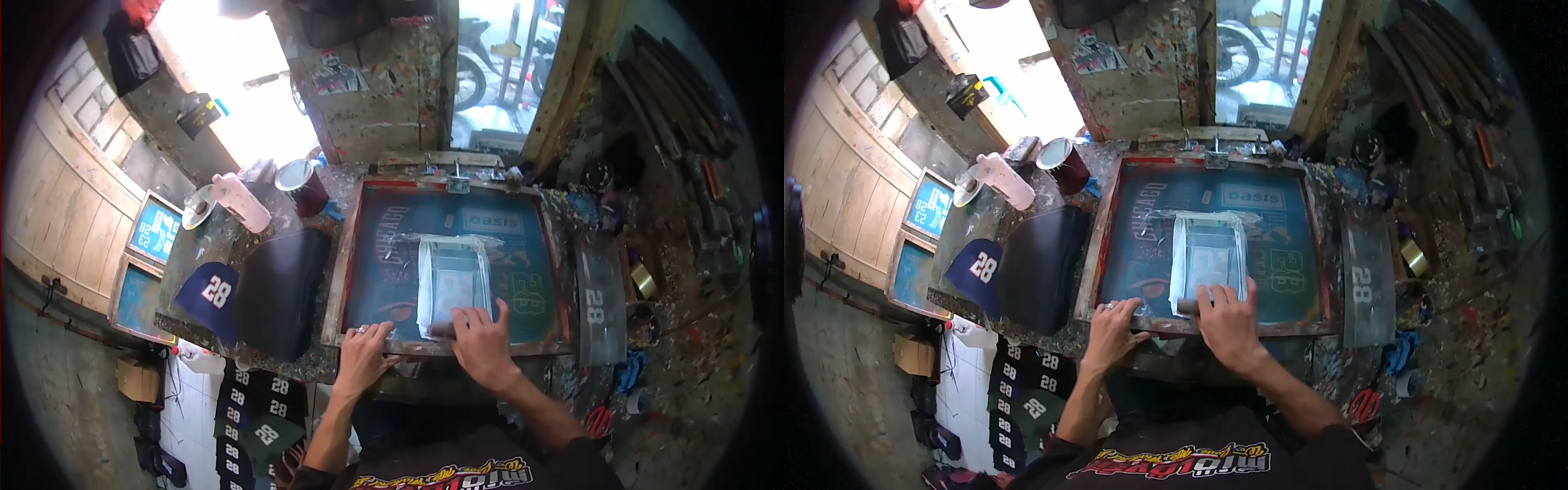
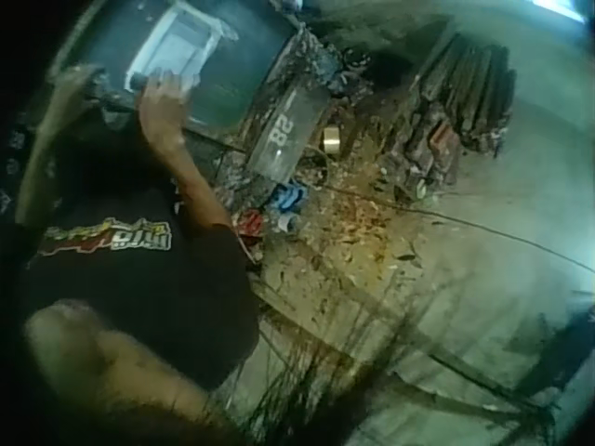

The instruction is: The person performs screen printing on several clothing panels by placing each panel onto a printing surface, lowering a screen, and using a squeegee to apply ink before handing the panels to another person.

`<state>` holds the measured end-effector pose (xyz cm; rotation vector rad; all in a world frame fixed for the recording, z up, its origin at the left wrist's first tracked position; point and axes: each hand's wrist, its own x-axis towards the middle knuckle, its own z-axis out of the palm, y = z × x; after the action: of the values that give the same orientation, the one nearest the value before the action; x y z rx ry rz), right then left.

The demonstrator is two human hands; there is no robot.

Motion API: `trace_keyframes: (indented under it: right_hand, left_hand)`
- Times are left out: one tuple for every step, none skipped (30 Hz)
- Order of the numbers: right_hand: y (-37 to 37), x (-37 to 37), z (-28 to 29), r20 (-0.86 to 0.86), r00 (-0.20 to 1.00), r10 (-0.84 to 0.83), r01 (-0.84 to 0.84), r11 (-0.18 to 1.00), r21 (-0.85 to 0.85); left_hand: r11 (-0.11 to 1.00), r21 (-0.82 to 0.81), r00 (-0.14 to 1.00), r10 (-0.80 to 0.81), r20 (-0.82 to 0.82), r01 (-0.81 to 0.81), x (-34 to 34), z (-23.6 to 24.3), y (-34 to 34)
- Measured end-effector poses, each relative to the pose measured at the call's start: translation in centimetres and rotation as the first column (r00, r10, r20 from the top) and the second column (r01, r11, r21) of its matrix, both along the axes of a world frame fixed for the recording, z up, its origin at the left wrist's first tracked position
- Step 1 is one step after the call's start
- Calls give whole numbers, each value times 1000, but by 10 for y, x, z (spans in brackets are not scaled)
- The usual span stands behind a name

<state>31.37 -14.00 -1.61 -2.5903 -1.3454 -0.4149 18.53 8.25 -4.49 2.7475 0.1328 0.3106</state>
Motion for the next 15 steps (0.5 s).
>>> trace_keyframes:
  right_hand:
    - [8, -4, 13, 28, 999, -45, 43, 997, 62]
    - [11, -11, 28, 42, 996, -81, 76, 991, 109]
    - [13, -13, 43, 54, 992, -113, 104, 982, 158]
    - [15, 2, 54, 149, 984, -98, 64, 974, 217]
    - [17, 27, 63, 235, 966, -106, 43, 965, 259]
    - [24, 42, 86, 237, 964, -123, 57, 961, 270]
    - [34, 61, 115, 258, 955, -144, 65, 954, 291]
    - [45, 74, 146, 256, 955, -152, 80, 959, 272]
    - [54, 87, 169, 246, 955, -165, 104, 965, 240]
    - [65, 98, 191, 141, 968, -206, 171, 960, 223]
    - [73, 111, 213, 42, 968, -247, 235, 953, 191]
    - [78, 130, 227, 118, 955, -274, 257, 956, 139]
    - [91, 146, 231, 161, 949, -272, 259, 961, 99]
    - [97, 162, 228, 379, 919, -111, 112, 994, 20]
    - [102, 185, 229, 574, 816, 66, -34, 997, -66]
  left_hand:
    - [999, 2, 998, -32, 46, 32, 1, 23, 8]
    - [998, -11, 995, -55, 83, 56, 4, 46, 11]
    - [994, -57, 991, -92, 98, 98, 13, 73, 19]
    - [997, -1, 990, -72, 117, 73, 20, 93, 23]
    - [996, -42, 986, -67, 150, 74, 38, 93, 28]
    - [999, -5, 967, -32, 254, 35, 47, 115, 27]
    - [990, 118, 928, 31, 372, -81, 53, 135, 21]
    - [972, 115, 763, 84, 642, -203, 64, 135, 16]
    - [948, 70, 529, 111, 841, -310, 77, 119, 11]
    - [946, 41, 590, 166, 790, -320, 79, 98, 3]
    - [943, 2, 641, 224, 734, -333, 75, 68, -13]
    - [940, -41, 682, 276, 677, -340, 75, 35, -28]
    - [909, -6, 785, 364, 501, -418, 58, 1, -31]
    - [873, 21, 839, 461, 290, -487, 33, -36, -39]
    - [866, -16, 850, 495, 182, -500, 3, -66, -44]
